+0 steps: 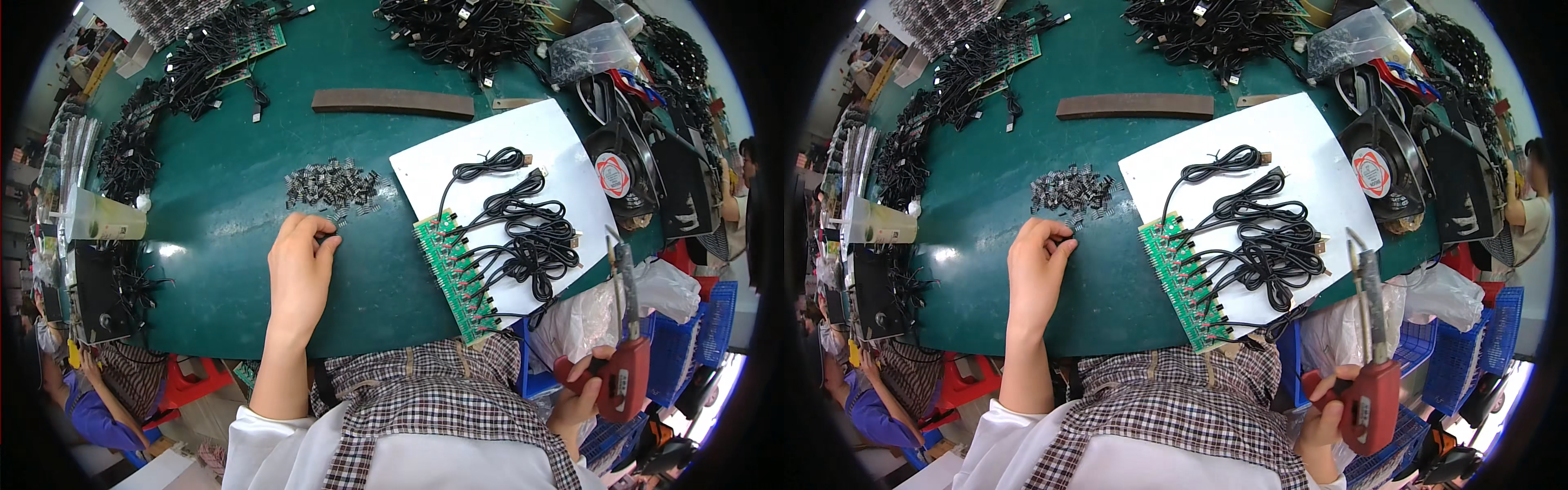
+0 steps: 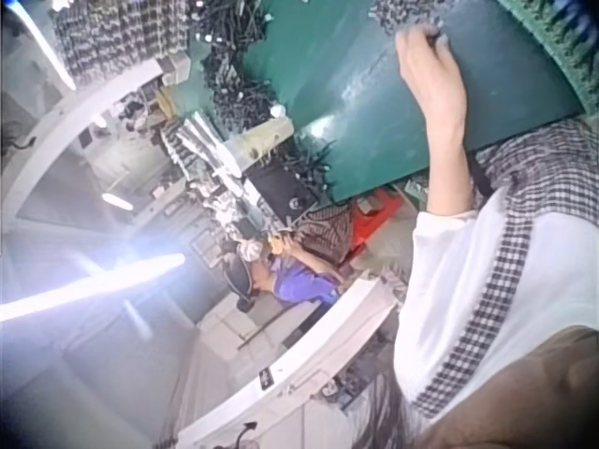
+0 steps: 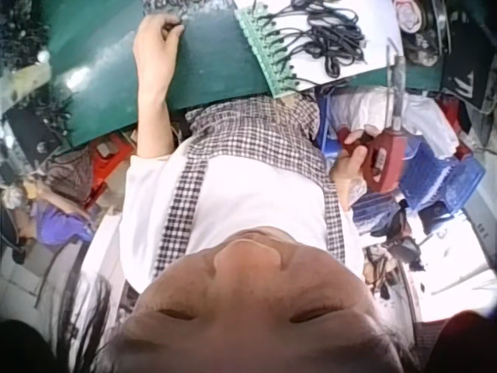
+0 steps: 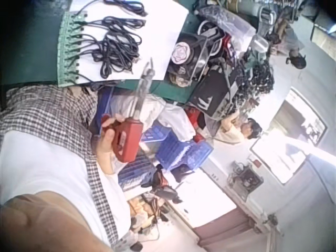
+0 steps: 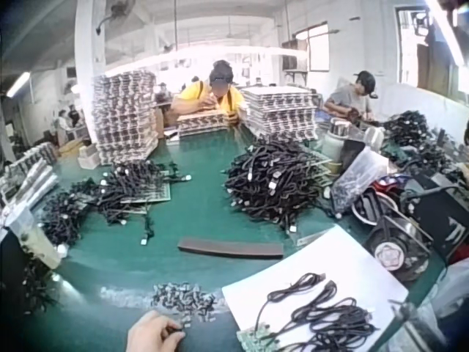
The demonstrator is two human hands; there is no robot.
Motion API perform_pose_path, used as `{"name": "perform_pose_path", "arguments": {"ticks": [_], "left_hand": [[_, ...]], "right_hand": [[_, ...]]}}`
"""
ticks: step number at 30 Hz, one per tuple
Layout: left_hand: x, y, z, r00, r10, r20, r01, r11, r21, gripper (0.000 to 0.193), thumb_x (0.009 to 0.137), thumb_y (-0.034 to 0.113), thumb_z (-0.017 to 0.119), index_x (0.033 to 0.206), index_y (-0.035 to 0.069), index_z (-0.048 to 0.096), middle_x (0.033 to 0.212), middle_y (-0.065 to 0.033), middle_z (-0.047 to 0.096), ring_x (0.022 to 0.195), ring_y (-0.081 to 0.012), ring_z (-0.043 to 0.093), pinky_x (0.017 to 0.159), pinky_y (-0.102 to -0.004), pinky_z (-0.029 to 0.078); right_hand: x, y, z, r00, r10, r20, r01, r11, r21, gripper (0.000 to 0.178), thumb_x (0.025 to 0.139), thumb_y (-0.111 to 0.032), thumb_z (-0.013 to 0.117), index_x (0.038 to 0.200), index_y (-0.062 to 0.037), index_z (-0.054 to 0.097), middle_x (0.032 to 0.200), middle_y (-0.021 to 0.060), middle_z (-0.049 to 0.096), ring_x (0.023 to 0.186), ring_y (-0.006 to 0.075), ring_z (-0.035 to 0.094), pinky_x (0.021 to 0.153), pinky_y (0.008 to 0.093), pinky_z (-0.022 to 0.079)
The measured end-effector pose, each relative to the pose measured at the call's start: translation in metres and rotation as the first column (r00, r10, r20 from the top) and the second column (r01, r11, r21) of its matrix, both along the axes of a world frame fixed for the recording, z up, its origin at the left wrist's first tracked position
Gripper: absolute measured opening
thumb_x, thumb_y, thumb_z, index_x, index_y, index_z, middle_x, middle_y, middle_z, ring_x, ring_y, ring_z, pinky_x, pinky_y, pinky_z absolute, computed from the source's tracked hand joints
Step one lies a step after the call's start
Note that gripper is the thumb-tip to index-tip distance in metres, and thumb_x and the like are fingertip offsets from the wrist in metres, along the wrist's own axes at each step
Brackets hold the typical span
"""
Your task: The person solders electronic components onto a circuit board using a soldering iron, sets the board aside to place a new one on the table, and solders components onto the new board.
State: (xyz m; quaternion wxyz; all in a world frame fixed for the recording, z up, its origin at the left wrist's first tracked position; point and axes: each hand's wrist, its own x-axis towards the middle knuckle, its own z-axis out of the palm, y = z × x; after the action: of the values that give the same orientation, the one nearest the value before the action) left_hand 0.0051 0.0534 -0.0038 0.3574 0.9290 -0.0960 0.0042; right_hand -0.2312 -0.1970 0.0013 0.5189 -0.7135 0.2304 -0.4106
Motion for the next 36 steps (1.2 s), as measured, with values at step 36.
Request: {"name": "perform_pose_path", "arguments": {"ticks": [36], "left_hand": [[-0.023,-0.003,0.002,0.997,-0.023,-0.073,0.019,0.999,-0.047,0.018,0.069,-0.006,0.063,0.087,-0.002,0.059,0.072,-0.0061,0.05,0.057,-0.0116,0.045,0.055,-0.0235,0.039]], "right_hand": [[-0.007,0.007,0.011,0.856,0.484,-0.181,-0.395,0.839,0.374,0.065,0.076,-0.048,0.065,0.106,0.0048,0.042,0.094,0.0107,0.053,0.049,0.0135,0.047,0.042,0.0231,0.035]]}}
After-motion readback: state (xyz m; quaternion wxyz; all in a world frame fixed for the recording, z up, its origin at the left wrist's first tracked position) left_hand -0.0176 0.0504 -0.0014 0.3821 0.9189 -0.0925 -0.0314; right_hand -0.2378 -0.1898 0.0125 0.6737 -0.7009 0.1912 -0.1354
